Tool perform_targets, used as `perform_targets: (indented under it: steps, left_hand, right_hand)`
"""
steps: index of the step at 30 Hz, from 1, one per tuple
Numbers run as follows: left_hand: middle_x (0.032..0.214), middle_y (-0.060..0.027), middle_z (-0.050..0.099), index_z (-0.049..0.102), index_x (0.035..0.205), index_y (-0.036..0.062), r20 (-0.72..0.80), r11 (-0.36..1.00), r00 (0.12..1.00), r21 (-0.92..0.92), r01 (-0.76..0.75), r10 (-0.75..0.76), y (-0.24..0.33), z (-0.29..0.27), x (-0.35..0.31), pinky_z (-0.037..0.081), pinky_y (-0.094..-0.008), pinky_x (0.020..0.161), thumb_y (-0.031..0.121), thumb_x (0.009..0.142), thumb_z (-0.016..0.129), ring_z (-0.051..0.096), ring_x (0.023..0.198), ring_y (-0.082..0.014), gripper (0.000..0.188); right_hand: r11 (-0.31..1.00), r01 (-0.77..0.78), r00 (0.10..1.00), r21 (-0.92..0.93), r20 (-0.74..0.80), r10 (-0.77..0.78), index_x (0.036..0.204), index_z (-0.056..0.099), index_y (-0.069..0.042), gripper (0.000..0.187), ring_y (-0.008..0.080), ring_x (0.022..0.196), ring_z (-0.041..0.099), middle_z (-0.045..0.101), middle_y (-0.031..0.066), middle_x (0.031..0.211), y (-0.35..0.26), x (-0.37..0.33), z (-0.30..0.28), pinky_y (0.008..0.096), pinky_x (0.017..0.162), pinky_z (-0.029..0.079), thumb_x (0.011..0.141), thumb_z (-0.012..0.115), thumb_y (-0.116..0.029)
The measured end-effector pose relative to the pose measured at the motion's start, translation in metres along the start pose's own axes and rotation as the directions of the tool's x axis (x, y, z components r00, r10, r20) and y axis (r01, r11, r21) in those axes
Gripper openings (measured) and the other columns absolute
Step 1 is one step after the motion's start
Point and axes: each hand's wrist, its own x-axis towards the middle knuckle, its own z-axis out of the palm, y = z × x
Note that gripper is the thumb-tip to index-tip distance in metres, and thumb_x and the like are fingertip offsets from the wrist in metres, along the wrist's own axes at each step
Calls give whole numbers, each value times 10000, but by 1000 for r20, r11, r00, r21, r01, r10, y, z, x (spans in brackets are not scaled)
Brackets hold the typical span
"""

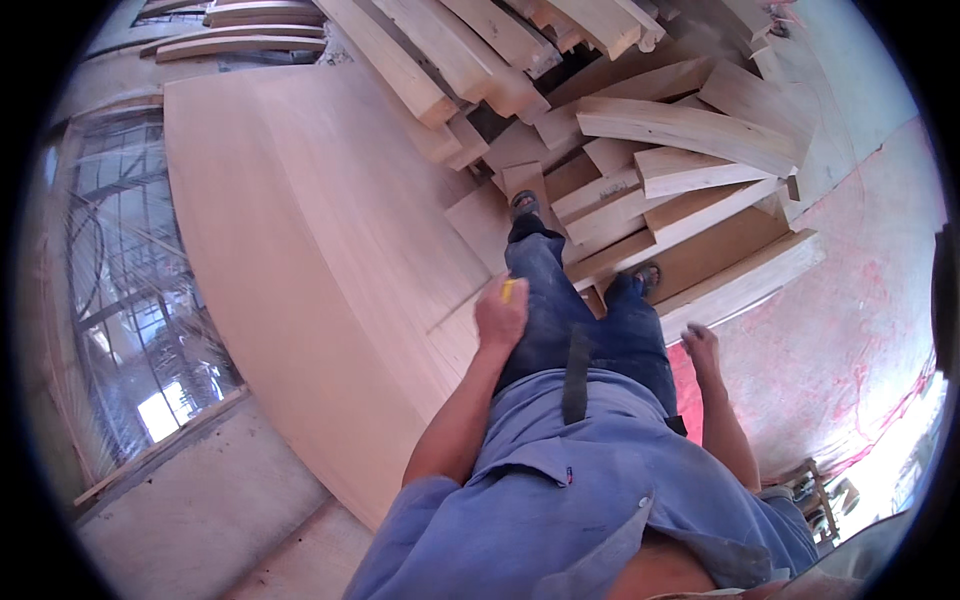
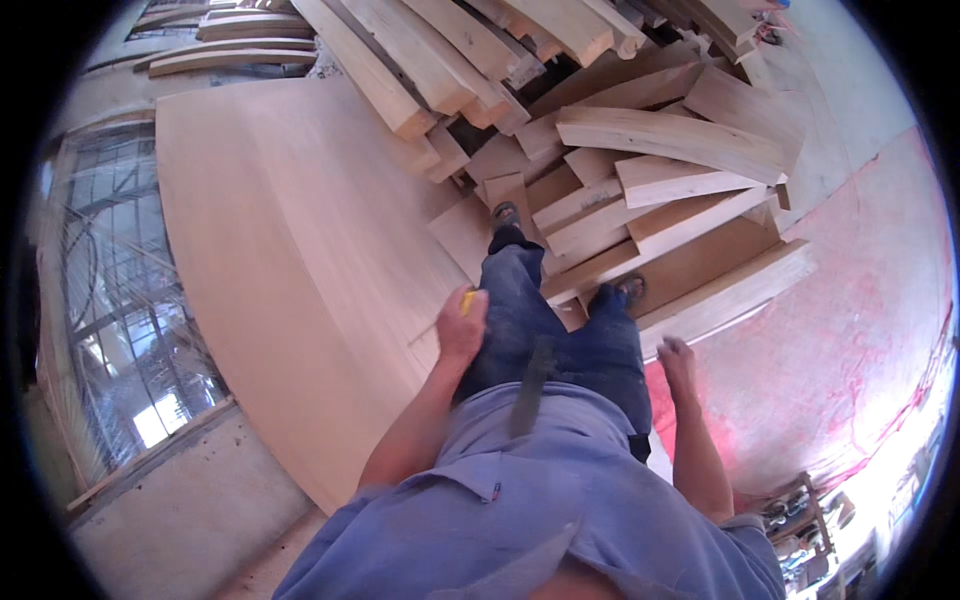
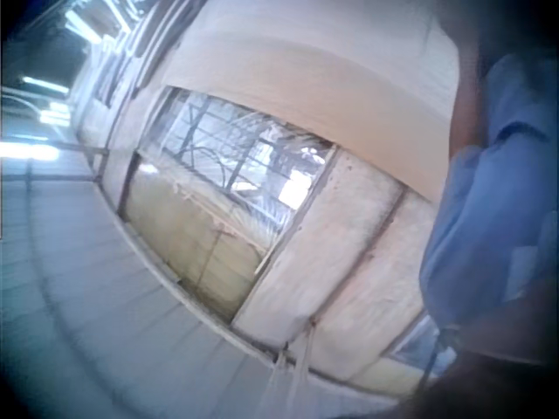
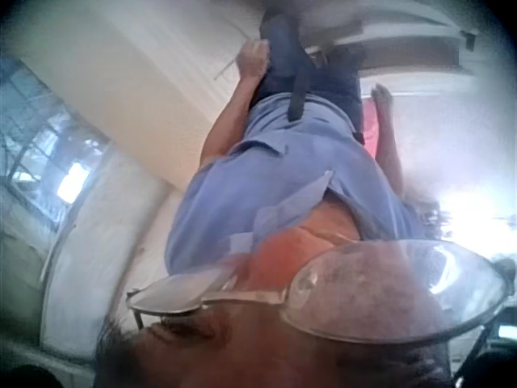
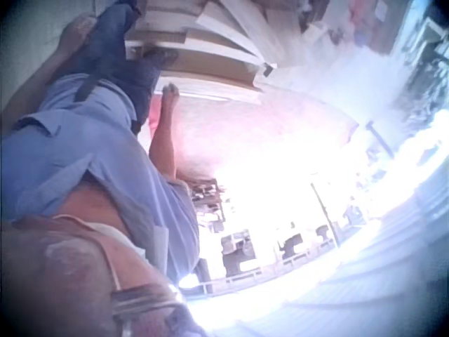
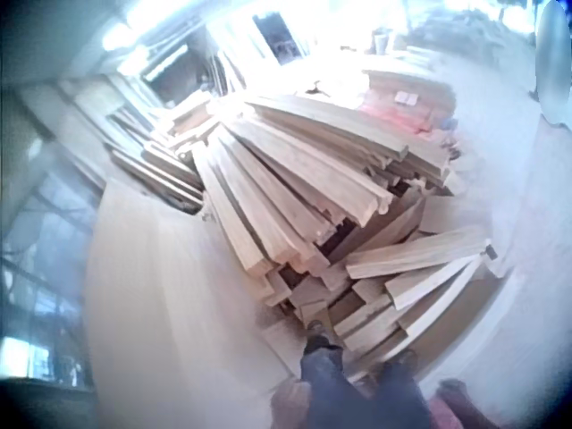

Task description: The person picks up a long piece of wood and places it on a table saw. They then walk to a large pile of lumber, pick up a tape measure, and measure several pieces of wood one by one, placing them back on the pile after inspection.

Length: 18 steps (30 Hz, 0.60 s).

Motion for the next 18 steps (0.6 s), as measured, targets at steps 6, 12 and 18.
perform_targets:
  steps: [6, 12, 18]
  left_hand:
    - [913, -187, 668, 672, 1056, 29, 211, 876, 850, -104, -471, 482, 97, 55, 64, 477, -481, 812, 341, 767, 702, 619, 881, -388, 426]
    - [1020, -200, 668, 648, 1137, 4, 526, 938, 780, -252, -240, 341, 65, 38, 147, 476, -449, 878, 336, 794, 734, 624, 983, -373, 486]
    - [1270, -258, 586, 484, 1384, -8, -30, 935, 944, -152, 320, -328, -63, 29, 349, 416, -461, 1036, 381, 814, 709, 538, 1200, -406, 726]
  right_hand:
    - [565, -239, 890, 790, 411, -199, 1369, 490, 19, 564, 264, 1064, 635, 633, 172, 1196, -224, 13, 108, 383, 919, 525, 974, 543, -380]
    - [577, -366, 871, 730, 487, -64, 1137, 607, -10, 326, 311, 986, 647, 649, 159, 1084, -269, 61, 181, 393, 866, 543, 899, 514, -212]
    - [575, -473, 872, 668, 448, 198, 887, 564, -52, 104, 277, 669, 622, 591, 136, 794, -265, 65, 221, 385, 590, 560, 826, 553, -136]
